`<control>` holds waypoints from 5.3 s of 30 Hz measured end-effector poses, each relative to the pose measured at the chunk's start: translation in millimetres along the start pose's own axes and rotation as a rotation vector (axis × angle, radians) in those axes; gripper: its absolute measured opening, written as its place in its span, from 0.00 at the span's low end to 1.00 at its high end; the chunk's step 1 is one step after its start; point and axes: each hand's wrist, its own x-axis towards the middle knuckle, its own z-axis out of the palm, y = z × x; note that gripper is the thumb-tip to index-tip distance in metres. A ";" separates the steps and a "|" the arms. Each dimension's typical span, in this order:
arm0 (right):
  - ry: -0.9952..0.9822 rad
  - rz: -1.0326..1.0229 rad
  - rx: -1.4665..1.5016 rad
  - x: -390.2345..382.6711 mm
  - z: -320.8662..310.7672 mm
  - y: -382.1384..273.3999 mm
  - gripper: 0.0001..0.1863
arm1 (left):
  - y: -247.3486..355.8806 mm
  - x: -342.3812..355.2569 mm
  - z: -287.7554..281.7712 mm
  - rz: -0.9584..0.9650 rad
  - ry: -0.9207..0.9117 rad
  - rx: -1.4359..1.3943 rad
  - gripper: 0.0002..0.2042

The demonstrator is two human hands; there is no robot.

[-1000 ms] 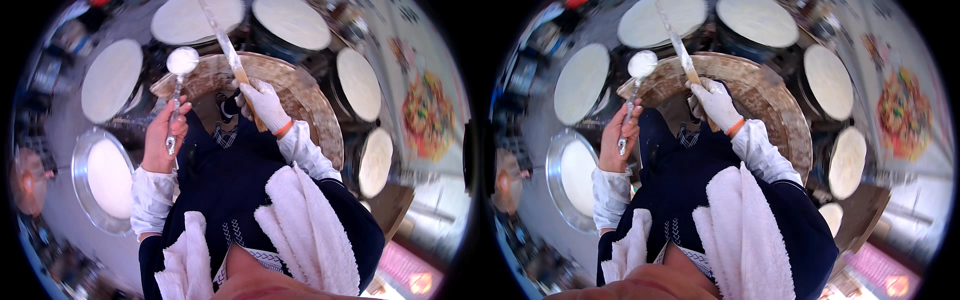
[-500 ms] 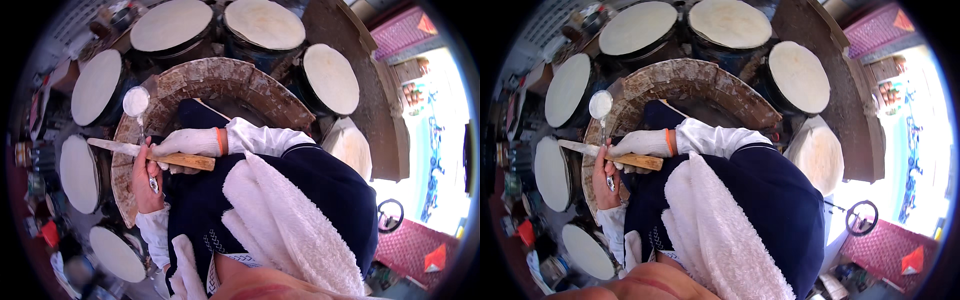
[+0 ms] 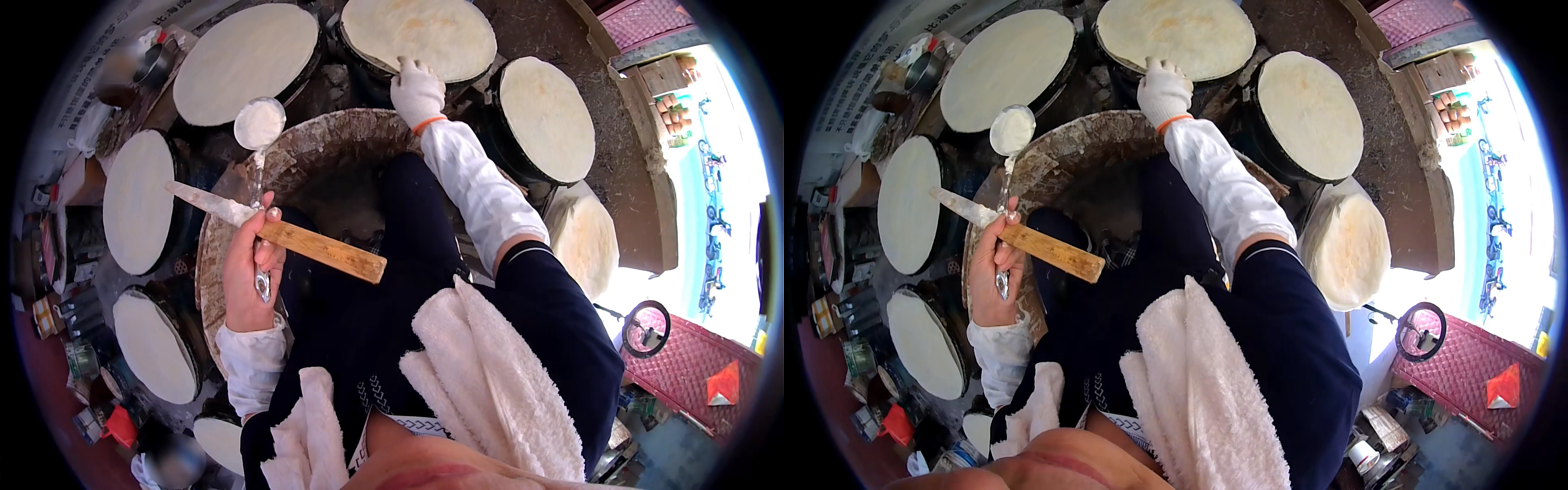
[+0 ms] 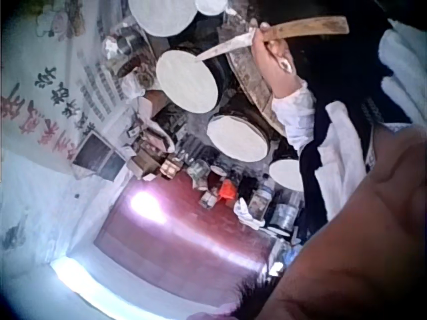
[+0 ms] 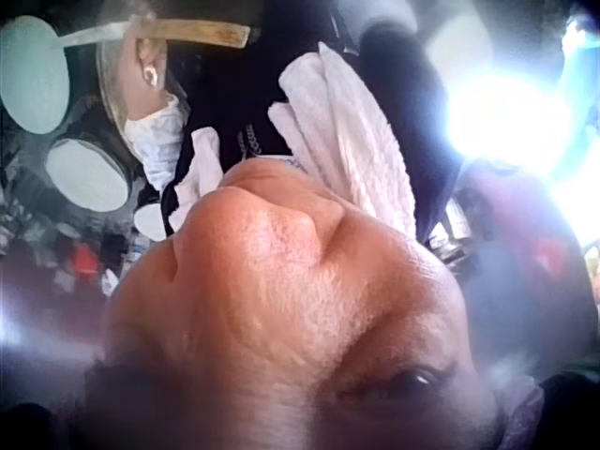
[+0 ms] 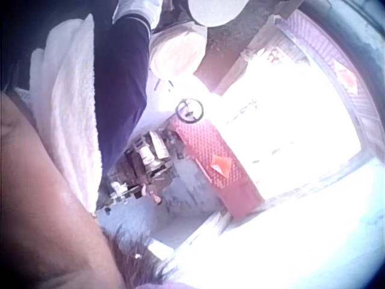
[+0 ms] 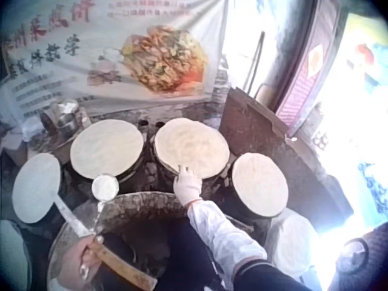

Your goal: The person scoops batter from a large metal bowl and pours it onto a circular griddle. They use a wooden spreader to distribute the batter into a thin, round crepe. The person flips the crepe with a spatula and removes the finished product to a stack. This process is repeated continuously across multiple griddles.

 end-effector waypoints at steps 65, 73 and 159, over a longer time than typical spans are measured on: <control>-1.097 -0.404 1.260 -166.1 -130.8 -87.0 0.19 | -89.6 -144.6 -10.2 0.459 0.284 -0.057 0.16; -1.394 -1.721 0.715 -365.7 -187.1 -211.2 0.38 | -204.8 -264.9 -80.0 1.056 1.011 -0.233 0.20; -1.995 -0.888 0.935 -410.6 -212.7 -260.4 0.31 | -260.2 -463.3 -24.9 1.105 0.991 -0.587 0.20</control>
